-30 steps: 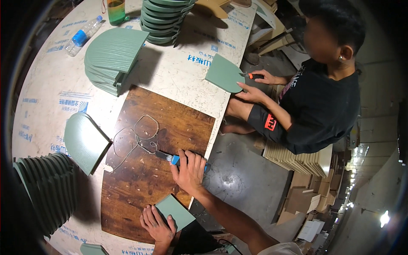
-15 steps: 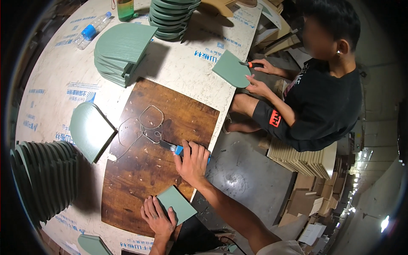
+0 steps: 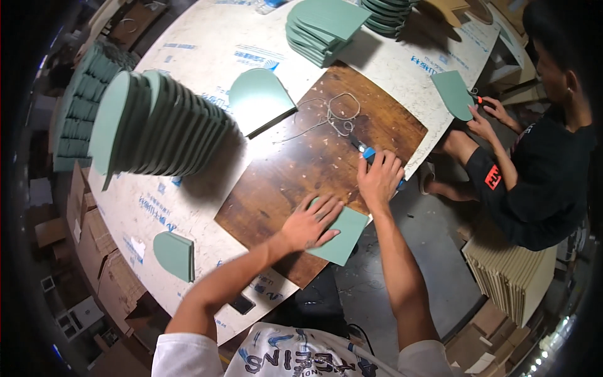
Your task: The person uses a utility knife to trim the edges of light green foam pieces on a wooden workbench. They repeatedly pick up a foam piece, cut along its curved edge, and stack the finished item. The person works alongside another individual who performs the same task.
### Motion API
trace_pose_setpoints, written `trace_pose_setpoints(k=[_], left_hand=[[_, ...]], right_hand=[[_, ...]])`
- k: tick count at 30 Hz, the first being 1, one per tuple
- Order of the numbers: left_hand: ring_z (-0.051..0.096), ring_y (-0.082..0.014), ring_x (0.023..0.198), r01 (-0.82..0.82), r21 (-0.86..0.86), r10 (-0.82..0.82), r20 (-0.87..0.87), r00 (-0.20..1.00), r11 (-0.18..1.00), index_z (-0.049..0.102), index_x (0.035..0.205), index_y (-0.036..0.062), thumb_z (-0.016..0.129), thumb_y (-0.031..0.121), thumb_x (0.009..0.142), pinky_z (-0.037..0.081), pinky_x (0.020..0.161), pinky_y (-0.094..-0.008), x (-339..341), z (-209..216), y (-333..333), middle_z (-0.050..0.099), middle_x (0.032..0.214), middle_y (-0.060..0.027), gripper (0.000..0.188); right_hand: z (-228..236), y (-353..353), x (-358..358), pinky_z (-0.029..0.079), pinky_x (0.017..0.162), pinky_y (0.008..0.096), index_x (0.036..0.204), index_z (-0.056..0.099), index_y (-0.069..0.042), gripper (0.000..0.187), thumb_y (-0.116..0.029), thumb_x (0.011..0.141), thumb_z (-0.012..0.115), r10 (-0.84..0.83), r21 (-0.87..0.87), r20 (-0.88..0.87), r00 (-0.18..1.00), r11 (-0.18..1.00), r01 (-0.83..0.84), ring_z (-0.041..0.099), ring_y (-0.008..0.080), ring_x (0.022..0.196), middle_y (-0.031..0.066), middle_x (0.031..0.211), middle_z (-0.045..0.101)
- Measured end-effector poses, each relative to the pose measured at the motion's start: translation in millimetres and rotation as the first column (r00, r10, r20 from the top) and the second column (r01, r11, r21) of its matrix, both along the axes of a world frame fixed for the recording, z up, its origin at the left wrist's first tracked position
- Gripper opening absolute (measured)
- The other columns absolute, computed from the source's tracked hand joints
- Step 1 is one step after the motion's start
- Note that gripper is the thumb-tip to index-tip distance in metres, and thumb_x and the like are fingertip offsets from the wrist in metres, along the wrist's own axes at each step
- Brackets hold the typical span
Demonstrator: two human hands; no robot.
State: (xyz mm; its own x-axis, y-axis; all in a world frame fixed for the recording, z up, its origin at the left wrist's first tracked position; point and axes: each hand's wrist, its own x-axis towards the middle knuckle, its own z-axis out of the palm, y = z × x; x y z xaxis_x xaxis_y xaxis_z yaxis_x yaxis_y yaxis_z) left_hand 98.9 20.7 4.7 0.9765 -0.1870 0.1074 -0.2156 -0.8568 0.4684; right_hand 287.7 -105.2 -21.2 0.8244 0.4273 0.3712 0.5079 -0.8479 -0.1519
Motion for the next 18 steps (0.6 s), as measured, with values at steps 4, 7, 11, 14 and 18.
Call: trace_pose_setpoints(k=[4,7,11,14,18], left_hand=[[0.030,-0.0366,0.149,0.261,0.204,-0.277,0.056,0.959,0.944,0.044,0.153,0.0281,0.046,0.057,0.101,0.020,0.121,-0.0588,42,-14,48,0.038,0.159,-0.0154,0.060],[0.034,-0.0412,0.144,-0.235,0.281,0.244,0.005,0.970,0.931,0.040,0.155,0.0205,0.050,0.050,0.101,0.018,0.117,-0.0649,43,4,41,0.039,0.156,-0.0201,0.063],[0.027,-0.0508,0.144,-0.780,-0.101,0.772,-0.112,0.626,0.618,0.034,0.148,-0.0120,0.062,0.032,0.095,0.022,0.115,-0.0619,-4,-11,-14,0.033,0.149,-0.0387,0.074],[0.026,-0.0508,0.144,-0.793,-0.008,0.779,-0.178,0.601,0.609,0.028,0.148,-0.0152,0.062,0.036,0.094,0.019,0.115,-0.0642,-33,-25,-32,0.026,0.155,-0.0375,0.082],[0.025,-0.0508,0.144,-0.657,-0.098,0.651,-0.092,0.754,0.747,0.027,0.151,-0.0115,0.063,0.038,0.093,0.016,0.116,-0.0652,-24,-20,-28,0.028,0.155,-0.0351,0.084]], right_hand=[[-3,5,-2,0.040,0.086,0.0470,0.118,0.063,-0.007,0.042,-0.040,0.093,0.064,0.020,0.011,0.009,1.000,1.000,-0.020,0.054,0.0317,0.101,0.0119,0.109,0.060],[-3,0,0,0.041,0.085,0.0475,0.114,0.063,-0.007,0.040,-0.040,0.092,0.065,0.007,0.044,0.013,1.000,0.999,-0.008,0.054,0.0319,0.100,0.0119,0.105,0.059],[2,-16,-3,0.044,0.086,0.0507,0.107,0.062,-0.007,0.032,-0.035,0.093,0.066,-0.095,0.073,-0.077,0.993,0.992,0.101,0.058,0.0364,0.103,0.0152,0.105,0.060],[16,-23,-40,0.048,0.086,0.0520,0.107,0.062,-0.004,0.028,-0.028,0.094,0.064,-0.078,0.141,-0.550,0.831,0.973,0.185,0.061,0.0412,0.105,0.0215,0.110,0.063],[3,-67,-133,0.054,0.078,0.0475,0.112,0.063,0.001,0.027,-0.023,0.098,0.060,-0.010,0.297,-0.491,0.871,0.938,0.178,0.070,0.0377,0.091,0.0201,0.097,0.072]])
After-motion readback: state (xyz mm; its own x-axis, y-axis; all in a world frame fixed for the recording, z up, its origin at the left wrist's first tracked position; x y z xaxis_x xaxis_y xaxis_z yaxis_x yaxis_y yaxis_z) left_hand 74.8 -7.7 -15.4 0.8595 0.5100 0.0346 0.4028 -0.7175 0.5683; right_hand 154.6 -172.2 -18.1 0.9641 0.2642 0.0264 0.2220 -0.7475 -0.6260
